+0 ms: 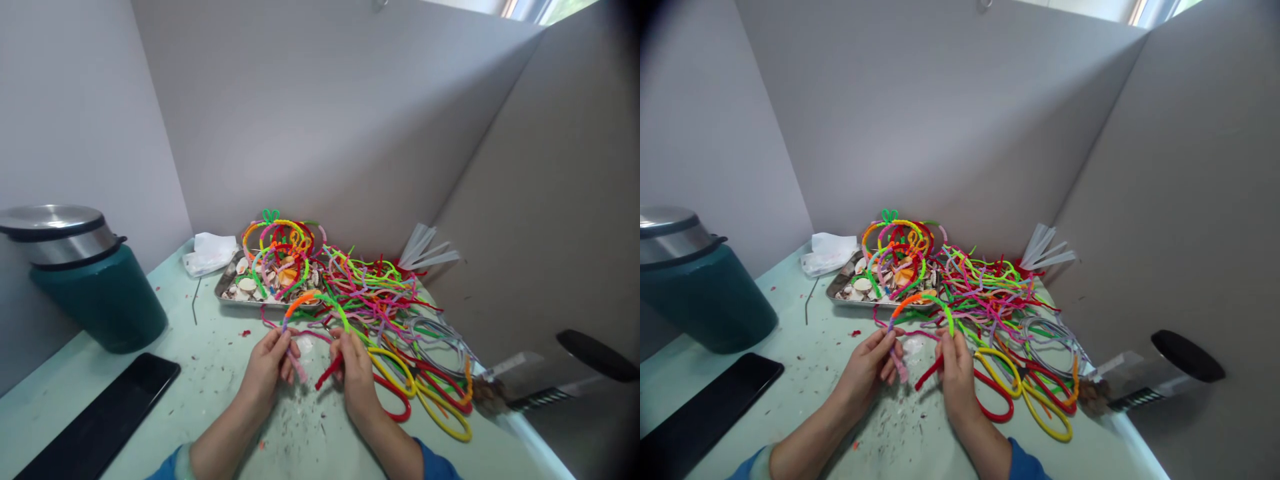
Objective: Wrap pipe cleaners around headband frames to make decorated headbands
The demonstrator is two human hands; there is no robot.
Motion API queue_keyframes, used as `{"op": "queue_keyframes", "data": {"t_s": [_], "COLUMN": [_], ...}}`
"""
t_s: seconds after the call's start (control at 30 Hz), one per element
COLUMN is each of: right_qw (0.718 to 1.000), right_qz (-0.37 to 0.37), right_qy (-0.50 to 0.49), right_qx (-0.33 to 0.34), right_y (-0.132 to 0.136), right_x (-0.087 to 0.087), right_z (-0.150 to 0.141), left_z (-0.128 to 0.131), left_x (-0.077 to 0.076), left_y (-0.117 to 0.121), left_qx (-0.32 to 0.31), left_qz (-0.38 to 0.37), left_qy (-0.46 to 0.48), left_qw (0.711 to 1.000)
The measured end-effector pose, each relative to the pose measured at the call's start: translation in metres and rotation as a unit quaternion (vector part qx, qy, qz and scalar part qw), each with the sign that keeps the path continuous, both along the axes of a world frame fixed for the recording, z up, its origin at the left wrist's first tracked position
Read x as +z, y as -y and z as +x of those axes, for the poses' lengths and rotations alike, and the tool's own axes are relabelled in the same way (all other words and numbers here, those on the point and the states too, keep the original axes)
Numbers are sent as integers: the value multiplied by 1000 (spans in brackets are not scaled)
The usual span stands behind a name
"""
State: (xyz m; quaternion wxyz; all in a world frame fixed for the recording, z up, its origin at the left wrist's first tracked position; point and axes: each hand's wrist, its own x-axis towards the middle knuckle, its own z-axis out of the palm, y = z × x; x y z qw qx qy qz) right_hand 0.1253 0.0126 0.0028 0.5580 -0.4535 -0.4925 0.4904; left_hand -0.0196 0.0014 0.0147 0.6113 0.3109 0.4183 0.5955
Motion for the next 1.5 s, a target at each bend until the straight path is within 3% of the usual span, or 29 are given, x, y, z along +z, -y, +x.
{"op": "queue_keyframes", "data": {"t_s": [0.13,0.37,0.6,0.83,1.13,1.5], "right_qw": [999,1000,1000,1000,994,988], "right_qz": [-8,-1,-8,15,-8,-34], "right_qy": [-9,-10,-11,20,36,48], "right_qx": [-30,0,10,13,104,140], "right_y": [-5,-2,-4,-2,2,0], "right_x": [-4,0,-4,2,-2,-2], "right_z": [2,1,2,0,0,-1], "left_z": [2,-9,-9,-8,-5,-7], "left_x": [2,6,9,-2,-8,-8], "left_y": [1,-3,0,-2,-1,-2], "left_qx": [-40,44,14,33,-55,-83], "left_qz": [-5,-12,-4,28,26,16], "left_qy": [-38,-170,-215,-217,-185,-276], "left_qw": [998,984,977,975,981,957]}}
